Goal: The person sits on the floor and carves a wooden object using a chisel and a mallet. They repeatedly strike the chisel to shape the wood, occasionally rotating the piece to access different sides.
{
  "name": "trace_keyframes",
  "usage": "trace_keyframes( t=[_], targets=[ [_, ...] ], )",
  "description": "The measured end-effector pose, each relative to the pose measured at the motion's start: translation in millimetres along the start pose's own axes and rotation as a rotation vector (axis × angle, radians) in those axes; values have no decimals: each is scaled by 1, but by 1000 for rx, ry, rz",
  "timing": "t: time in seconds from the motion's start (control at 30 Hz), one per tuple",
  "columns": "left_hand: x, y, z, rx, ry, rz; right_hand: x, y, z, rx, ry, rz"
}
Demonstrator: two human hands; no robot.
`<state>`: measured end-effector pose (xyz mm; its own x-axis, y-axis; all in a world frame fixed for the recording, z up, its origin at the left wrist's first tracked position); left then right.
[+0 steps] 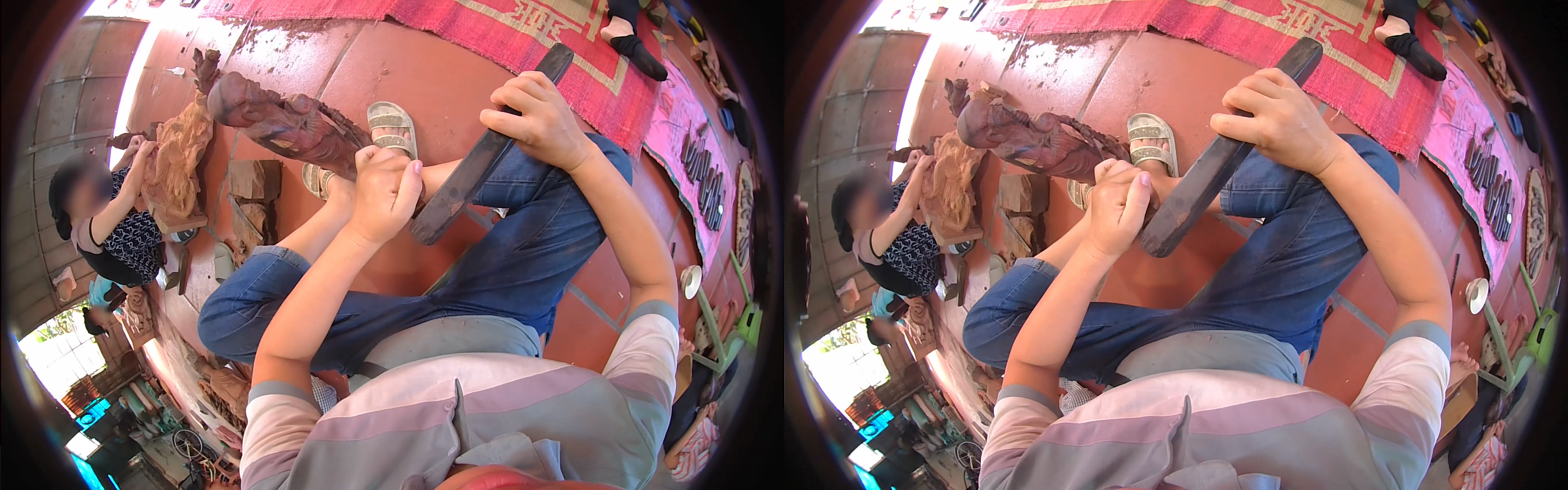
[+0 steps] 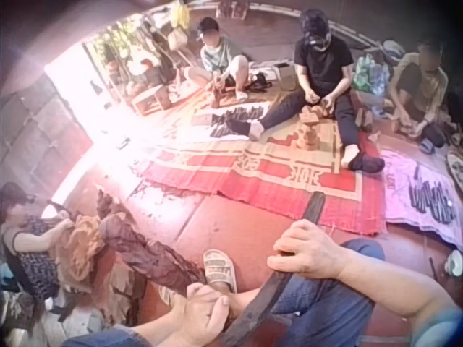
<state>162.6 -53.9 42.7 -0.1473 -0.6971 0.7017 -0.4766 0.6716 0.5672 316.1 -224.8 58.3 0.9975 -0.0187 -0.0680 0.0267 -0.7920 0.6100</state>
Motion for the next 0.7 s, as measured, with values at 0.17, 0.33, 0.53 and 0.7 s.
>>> trace_keyframes(
  t=[0.17,0.33,0.53,0.7],
  targets=[
    [-6,-2,-5,42,-197,-144,-2,-4,1,-23,5,15],
    [-13,-3,-5,-12,-189,-150,-6,-5,-2,-9,13,-12],
    [-16,3,-11,12,-82,-81,4,-6,-4,-26,-62,6],
    [-11,21,-21,-35,-1,55,2,-1,-3,35,-70,16]
  ],
)
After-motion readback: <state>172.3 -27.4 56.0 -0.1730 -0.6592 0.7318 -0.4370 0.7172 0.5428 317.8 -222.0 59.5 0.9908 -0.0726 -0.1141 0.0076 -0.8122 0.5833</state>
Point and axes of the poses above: each hand's wrist, its own z-axis away from the middle knuckle, its own y-axis out of the back of the hand, x = y × z, the point moved 4 cm from there along -z, towards the middle knuckle, and after that the axes turned 13 degrees about x, right-handed, at the moved point
